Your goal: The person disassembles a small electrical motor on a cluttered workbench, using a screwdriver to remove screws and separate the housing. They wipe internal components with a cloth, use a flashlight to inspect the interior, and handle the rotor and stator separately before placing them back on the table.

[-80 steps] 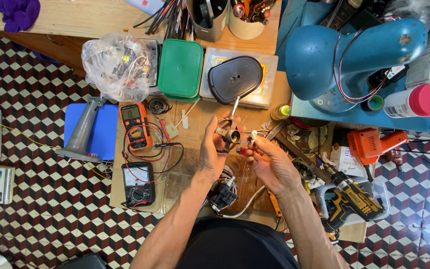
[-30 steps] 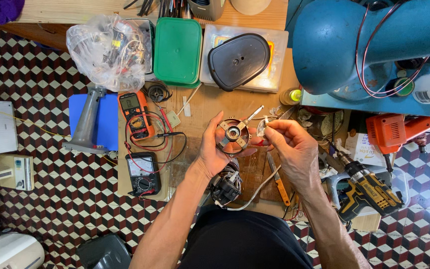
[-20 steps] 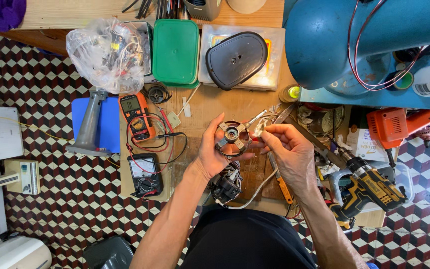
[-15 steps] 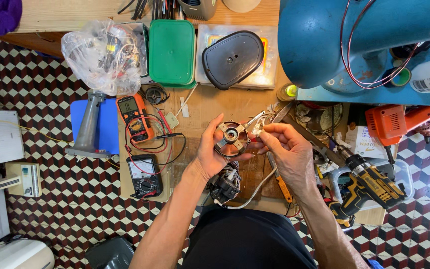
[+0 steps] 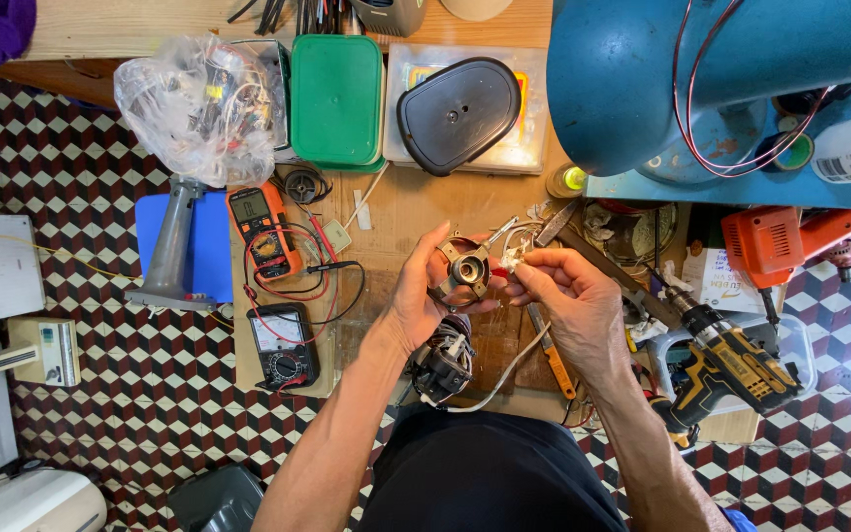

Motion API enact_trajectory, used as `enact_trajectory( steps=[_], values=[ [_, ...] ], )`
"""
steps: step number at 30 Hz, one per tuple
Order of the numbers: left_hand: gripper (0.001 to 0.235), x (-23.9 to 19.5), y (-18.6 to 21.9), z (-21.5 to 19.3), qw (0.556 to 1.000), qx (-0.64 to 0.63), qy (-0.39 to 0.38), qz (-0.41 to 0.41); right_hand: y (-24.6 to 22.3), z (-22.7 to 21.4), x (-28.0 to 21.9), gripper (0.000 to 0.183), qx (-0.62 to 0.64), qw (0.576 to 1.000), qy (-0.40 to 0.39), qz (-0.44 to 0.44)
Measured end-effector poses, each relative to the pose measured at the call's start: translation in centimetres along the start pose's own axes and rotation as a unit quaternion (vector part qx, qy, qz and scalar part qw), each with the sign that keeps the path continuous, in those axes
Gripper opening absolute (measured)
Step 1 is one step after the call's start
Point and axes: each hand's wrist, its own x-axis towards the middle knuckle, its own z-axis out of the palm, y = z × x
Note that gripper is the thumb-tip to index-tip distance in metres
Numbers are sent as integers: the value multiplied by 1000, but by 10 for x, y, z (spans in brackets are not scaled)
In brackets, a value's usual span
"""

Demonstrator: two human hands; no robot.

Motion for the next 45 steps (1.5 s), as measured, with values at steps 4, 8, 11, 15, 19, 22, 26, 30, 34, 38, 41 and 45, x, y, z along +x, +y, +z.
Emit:
enact_trajectory(
  steps=[4, 8, 11, 15, 19, 22, 26, 30, 34, 38, 41, 45],
  values=[
    [64, 3, -3, -3, 1000, 10, 20, 9, 2, 1, 0, 23, 2, 1000, -2, 14],
    [64, 4, -4, -6, 999, 14, 33, 11, 3, 2, -1, 22, 0, 1000, 0, 22],
    [63, 4, -4, -8, 999, 18, 35, 14, 2, 4, -2, 23, 3, 1000, -1, 18],
    [62, 3, -4, -8, 999, 19, 23, 17, -1, 8, -3, 23, -24, 999, 10, 24],
    [63, 2, -4, -7, 999, 25, 16, 26, -2, 11, -3, 21, -82, 996, 18, 14],
    [64, 0, -3, -7, 999, 31, 24, 21, -3, 14, -4, 20, -121, 993, 17, 0],
    [62, -2, -3, -4, 998, 47, 37, 7, -6, 22, -4, 19, -120, 992, -24, -15],
    [60, -5, -5, -4, 997, 67, 32, 4, -8, 26, 0, 19, -266, 945, -50, -185],
    [58, -6, -7, -1, 994, 79, 70, -4, -10, 25, 7, 19, -397, 844, -38, -358],
    [61, -9, -11, 9, 992, 106, 64, 35, -9, 29, 5, 16, -367, 896, -19, -247],
    [59, -12, -8, 14, 988, 120, 86, 41, -10, 31, 6, 22, -280, 952, -14, -123],
    [59, -15, 3, 10, 987, 145, 74, -7, -12, 26, 10, 35, -284, 950, -70, -111]
  ],
)
